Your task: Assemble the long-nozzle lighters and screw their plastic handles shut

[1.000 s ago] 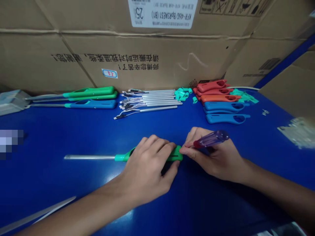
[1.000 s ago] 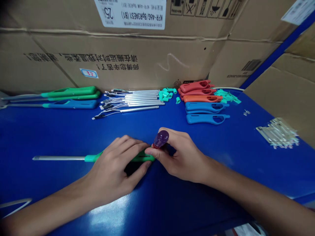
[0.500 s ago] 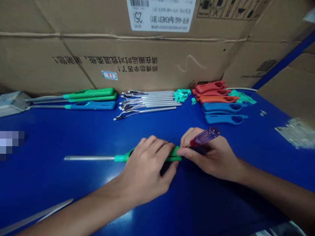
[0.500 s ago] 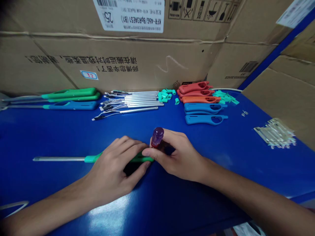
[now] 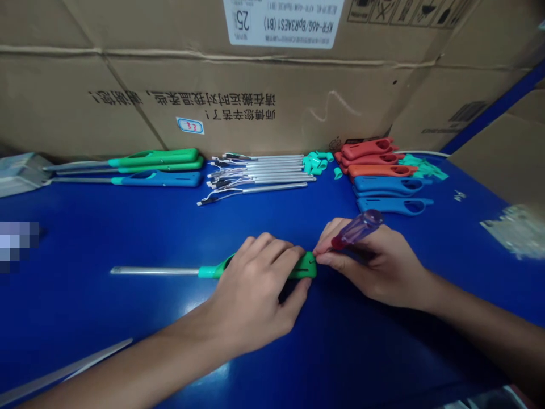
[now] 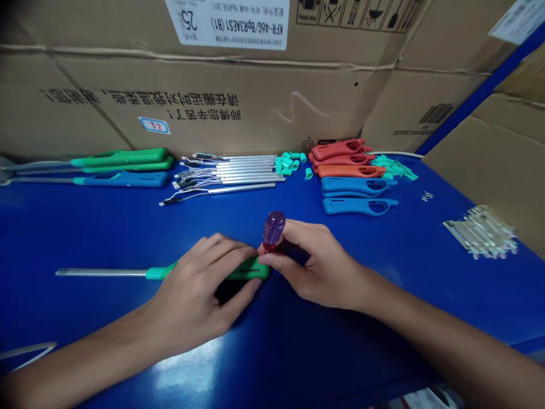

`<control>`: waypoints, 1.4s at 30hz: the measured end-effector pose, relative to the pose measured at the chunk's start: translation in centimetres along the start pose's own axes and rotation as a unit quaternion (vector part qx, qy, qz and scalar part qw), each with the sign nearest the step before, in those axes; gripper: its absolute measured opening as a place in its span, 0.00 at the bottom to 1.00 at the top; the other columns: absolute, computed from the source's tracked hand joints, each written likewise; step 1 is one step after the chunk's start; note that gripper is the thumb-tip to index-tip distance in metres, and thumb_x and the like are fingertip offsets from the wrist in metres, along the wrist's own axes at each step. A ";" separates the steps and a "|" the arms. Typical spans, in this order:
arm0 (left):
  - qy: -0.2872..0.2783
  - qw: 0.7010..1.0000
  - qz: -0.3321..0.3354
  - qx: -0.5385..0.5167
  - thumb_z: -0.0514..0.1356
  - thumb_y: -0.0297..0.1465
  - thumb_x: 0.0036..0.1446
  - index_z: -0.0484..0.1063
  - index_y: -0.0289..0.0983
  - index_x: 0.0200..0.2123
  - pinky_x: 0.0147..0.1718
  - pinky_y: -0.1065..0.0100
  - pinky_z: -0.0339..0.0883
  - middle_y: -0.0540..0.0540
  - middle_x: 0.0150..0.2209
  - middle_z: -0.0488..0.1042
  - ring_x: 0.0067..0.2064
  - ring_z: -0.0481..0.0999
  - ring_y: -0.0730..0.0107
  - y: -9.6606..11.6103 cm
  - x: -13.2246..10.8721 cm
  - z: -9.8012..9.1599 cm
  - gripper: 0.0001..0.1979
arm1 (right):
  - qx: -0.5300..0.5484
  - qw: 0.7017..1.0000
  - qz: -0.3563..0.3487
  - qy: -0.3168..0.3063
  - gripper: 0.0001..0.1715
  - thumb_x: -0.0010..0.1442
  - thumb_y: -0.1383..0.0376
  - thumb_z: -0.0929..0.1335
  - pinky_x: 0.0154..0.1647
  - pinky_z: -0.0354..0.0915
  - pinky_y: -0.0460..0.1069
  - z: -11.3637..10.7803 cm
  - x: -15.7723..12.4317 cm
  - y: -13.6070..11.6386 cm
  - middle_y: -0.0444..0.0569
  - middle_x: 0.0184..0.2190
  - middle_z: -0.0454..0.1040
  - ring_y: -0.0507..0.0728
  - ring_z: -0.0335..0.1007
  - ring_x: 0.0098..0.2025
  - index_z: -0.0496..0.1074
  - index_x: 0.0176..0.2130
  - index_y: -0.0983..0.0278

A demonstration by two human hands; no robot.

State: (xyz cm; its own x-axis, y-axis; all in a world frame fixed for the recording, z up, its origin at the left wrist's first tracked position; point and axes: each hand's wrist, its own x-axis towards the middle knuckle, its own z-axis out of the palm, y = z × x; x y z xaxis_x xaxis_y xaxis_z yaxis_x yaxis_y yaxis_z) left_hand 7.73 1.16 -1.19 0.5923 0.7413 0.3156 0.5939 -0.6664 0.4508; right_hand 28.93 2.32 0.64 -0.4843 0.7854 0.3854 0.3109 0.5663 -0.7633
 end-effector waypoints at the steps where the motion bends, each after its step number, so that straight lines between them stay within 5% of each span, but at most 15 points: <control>1: 0.001 1.000 0.000 0.000 0.58 0.31 0.62 0.74 0.36 0.43 0.38 0.55 0.64 0.44 0.42 0.78 0.41 0.70 0.58 0.0 0.0 0.0 0.09 | -0.001 1.000 -0.002 0.009 0.03 0.64 0.71 0.69 0.35 0.69 0.49 0.2 -0.1 0.1 0.47 0.32 0.74 0.53 0.72 0.34 0.72 0.37 0.64; 24: 0.015 1.000 0.007 -0.001 0.58 0.30 0.62 0.73 0.35 0.45 0.38 0.55 0.65 0.43 0.41 0.78 0.42 0.72 0.56 0.0 0.0 0.1 0.09 | 0.019 0.995 -0.008 0.096 0.15 0.60 0.65 0.75 0.30 0.66 0.48 1.9 -0.5 0.4 0.43 0.25 0.71 0.52 0.68 0.28 0.67 0.28 0.63; 34: 0.021 1.000 0.015 -0.001 0.60 0.31 0.61 0.73 0.37 0.46 0.39 0.56 0.64 0.45 0.42 0.78 0.42 0.72 0.58 -0.2 0.0 0.1 0.10 | -0.058 0.984 -0.010 0.167 0.10 0.58 0.72 0.74 0.38 0.73 0.46 0.1 0.2 -1.1 0.43 0.33 0.79 0.52 0.78 0.34 0.75 0.39 0.61; 42: 0.079 0.996 0.047 -0.017 0.64 0.27 0.60 0.74 0.36 0.45 0.44 0.57 0.61 0.46 0.42 0.78 0.42 0.73 0.63 -0.4 0.1 0.1 0.09 | 0.026 0.984 0.028 0.176 0.13 0.58 0.71 0.74 0.36 0.72 0.41 0.3 -0.1 -0.7 0.39 0.32 0.76 0.48 0.75 0.32 0.71 0.41 0.60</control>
State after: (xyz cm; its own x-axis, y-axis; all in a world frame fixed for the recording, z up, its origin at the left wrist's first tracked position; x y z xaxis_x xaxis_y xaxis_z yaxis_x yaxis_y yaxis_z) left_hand 7.61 1.53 -1.37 0.5488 0.6812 0.4846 0.5192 -0.7321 0.4411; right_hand 28.49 1.80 1.00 -0.1517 0.8586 0.4898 0.2829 0.5125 -0.8108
